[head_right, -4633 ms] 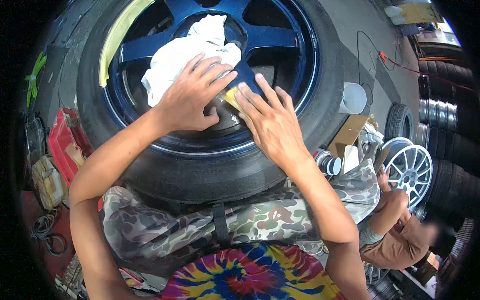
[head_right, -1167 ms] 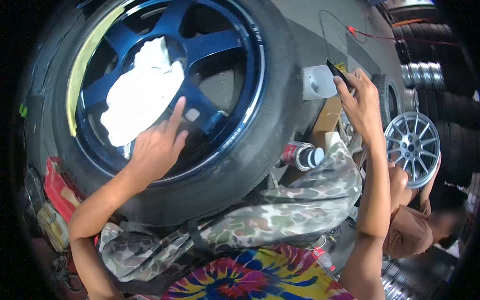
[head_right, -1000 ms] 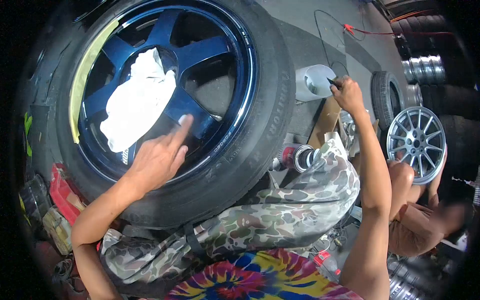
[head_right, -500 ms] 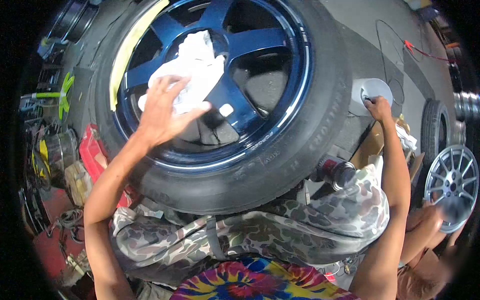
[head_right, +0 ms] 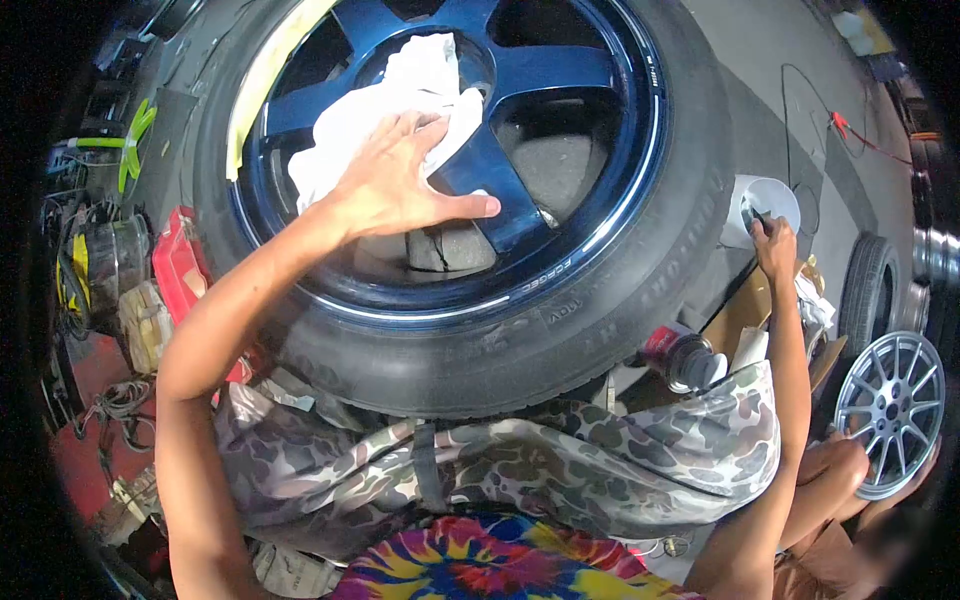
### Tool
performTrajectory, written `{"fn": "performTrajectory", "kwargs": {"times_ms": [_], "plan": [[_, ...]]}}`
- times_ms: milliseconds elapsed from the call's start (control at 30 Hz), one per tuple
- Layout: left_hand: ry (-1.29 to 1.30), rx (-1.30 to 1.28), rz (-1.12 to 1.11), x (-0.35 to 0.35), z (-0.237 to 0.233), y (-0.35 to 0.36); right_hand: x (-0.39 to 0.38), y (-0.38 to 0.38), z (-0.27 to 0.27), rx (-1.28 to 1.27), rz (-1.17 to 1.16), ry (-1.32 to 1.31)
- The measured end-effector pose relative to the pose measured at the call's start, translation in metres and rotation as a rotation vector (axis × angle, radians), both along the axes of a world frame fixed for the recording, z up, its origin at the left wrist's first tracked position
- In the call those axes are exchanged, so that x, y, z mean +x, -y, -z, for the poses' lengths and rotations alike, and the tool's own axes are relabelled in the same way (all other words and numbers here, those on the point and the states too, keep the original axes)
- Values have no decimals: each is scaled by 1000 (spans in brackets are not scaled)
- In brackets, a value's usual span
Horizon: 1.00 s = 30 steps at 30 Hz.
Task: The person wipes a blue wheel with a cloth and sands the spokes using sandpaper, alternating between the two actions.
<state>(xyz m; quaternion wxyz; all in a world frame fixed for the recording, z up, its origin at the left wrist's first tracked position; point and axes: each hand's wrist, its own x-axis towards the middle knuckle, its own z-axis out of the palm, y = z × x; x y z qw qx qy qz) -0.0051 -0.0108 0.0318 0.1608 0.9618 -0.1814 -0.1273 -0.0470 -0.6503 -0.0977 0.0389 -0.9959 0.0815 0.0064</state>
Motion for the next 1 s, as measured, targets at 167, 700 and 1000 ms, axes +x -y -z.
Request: {"fn": "performTrajectory", "kwargs": {"times_ms": [167, 700, 1000], "plan": [[-89, -23, -6, 7, -2, -7, -2, 14, 7, -2, -25, 113], [-215, 15, 12, 11, -16, -6, -8, 0, -16, -26, 19, 87], [19, -102, 69, 0, 14, -22, -13, -1, -21, -53, 39, 79]]}}
